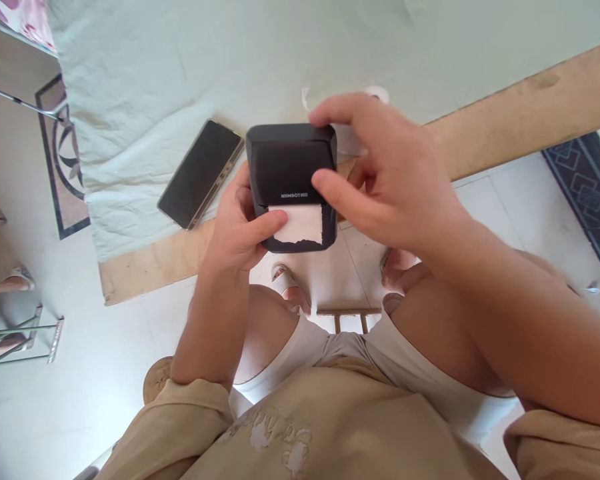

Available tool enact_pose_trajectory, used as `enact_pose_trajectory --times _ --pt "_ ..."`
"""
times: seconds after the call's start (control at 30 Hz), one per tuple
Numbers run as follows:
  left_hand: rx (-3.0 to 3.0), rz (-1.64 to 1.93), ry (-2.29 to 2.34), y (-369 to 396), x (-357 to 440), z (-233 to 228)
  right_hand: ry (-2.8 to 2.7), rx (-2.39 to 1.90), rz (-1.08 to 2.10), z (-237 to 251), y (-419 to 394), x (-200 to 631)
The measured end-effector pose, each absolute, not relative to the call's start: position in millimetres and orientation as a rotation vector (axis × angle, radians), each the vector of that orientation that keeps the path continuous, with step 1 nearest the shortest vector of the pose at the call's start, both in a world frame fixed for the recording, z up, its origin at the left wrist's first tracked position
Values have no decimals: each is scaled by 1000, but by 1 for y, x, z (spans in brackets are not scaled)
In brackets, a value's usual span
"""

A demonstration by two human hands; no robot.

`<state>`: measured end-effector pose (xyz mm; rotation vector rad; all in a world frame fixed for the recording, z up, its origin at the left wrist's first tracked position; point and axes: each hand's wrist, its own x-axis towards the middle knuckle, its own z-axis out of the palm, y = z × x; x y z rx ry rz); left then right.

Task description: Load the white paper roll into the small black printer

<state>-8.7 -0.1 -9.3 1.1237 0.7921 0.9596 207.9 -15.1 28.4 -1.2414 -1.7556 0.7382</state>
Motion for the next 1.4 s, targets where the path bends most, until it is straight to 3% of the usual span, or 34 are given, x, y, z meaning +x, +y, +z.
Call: enact_pose_trajectory --times 0.37,1.0,1.4 --pt "1063 899 784 -3 -7 4 -1647 -1215 1091 21 -18 195" --pt "1052 967 632 5 -5 -6 -1723 -1240 853 20 -25 200" --pt "1050 995 784 12 -5 -18 -1750 -1239 870 12 -13 199"
